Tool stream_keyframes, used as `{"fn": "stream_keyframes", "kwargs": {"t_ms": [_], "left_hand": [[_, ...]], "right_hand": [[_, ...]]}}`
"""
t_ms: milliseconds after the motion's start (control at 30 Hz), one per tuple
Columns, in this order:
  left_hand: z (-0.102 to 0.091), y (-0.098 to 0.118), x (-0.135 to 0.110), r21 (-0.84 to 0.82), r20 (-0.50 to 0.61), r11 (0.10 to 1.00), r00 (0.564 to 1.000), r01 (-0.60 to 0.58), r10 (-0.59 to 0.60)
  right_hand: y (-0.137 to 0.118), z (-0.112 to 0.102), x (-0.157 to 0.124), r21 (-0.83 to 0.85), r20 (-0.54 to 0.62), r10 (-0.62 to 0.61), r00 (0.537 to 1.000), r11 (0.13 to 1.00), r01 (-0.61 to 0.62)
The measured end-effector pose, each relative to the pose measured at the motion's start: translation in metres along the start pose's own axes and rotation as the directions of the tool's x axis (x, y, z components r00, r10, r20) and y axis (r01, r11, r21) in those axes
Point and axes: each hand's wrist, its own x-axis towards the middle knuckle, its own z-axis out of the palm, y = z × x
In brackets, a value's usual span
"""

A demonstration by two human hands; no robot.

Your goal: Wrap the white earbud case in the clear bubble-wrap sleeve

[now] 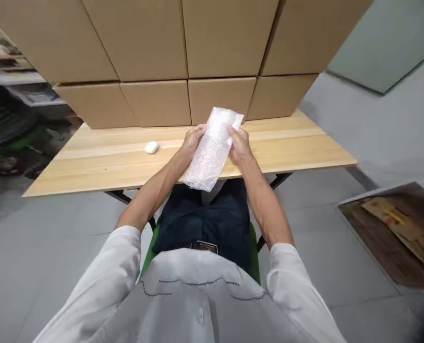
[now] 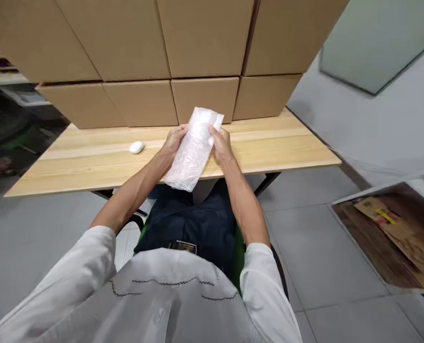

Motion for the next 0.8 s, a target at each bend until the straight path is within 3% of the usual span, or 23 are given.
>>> {"fn": "stream_keyframes", "kwargs": {"t_ms": [200, 400, 800], "left_hand": [[-0.001, -0.001, 0.000, 0.024, -0.074, 1.000, 0.997, 0.009, -0.008], [0.003, 0.001, -0.008, 0.069, -0.013, 0.993, 0.996, 0.091, -0.090], [0.005, 0.007, -0.011, 0.044, 0.006, 0.997, 0.998, 0.070, -0.070]], "right_hand": [[0.003, -0.003, 0.002, -0.047, -0.007, -0.013, 1.000, 0.999, 0.013], [0.011, -0.006, 0.005, -0.072, -0.064, -0.063, 0.996, 0.996, 0.058], [0.013, -0.010, 0.007, -0.085, -0.108, -0.091, 0.990, 0.993, 0.082]]}}
